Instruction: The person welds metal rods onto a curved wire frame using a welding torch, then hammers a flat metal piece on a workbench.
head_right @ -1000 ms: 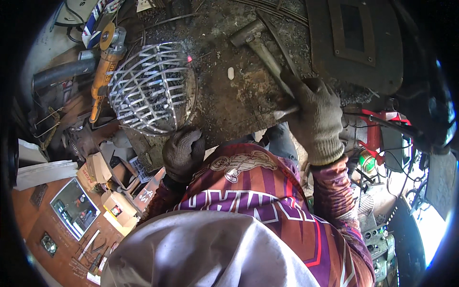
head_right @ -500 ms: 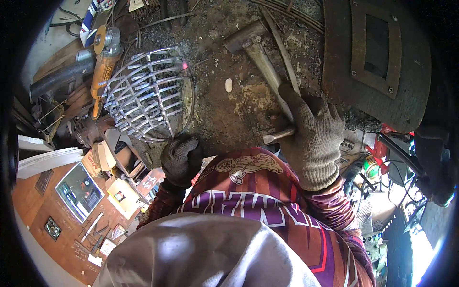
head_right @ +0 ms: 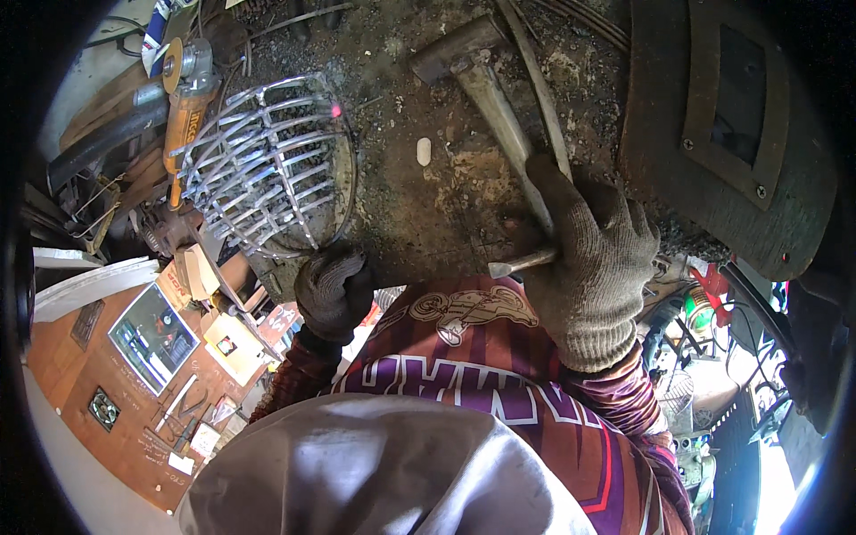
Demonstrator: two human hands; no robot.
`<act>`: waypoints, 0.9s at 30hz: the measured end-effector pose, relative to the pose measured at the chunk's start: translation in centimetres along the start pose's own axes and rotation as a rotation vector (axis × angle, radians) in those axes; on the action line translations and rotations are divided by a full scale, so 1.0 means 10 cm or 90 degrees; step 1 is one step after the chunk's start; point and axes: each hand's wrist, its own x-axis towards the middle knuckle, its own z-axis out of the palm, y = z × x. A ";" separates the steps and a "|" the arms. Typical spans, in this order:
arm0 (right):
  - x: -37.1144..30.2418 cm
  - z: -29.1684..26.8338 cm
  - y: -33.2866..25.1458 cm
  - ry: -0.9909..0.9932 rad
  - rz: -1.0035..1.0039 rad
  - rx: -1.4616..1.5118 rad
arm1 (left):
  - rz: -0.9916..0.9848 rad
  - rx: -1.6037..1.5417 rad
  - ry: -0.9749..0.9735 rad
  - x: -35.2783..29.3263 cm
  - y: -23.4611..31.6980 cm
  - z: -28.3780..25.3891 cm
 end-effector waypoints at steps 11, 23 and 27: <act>-0.01 -0.04 -0.01 -0.013 -0.013 -0.037 | 0.006 -0.032 -0.003 0.12 0.08 -0.08; -0.38 -0.11 -0.47 0.072 -0.073 0.206 | 0.025 -0.130 0.004 0.08 0.00 -0.07; -0.38 0.01 -0.91 -0.004 0.088 0.383 | 0.103 -0.240 0.001 0.25 0.24 -0.40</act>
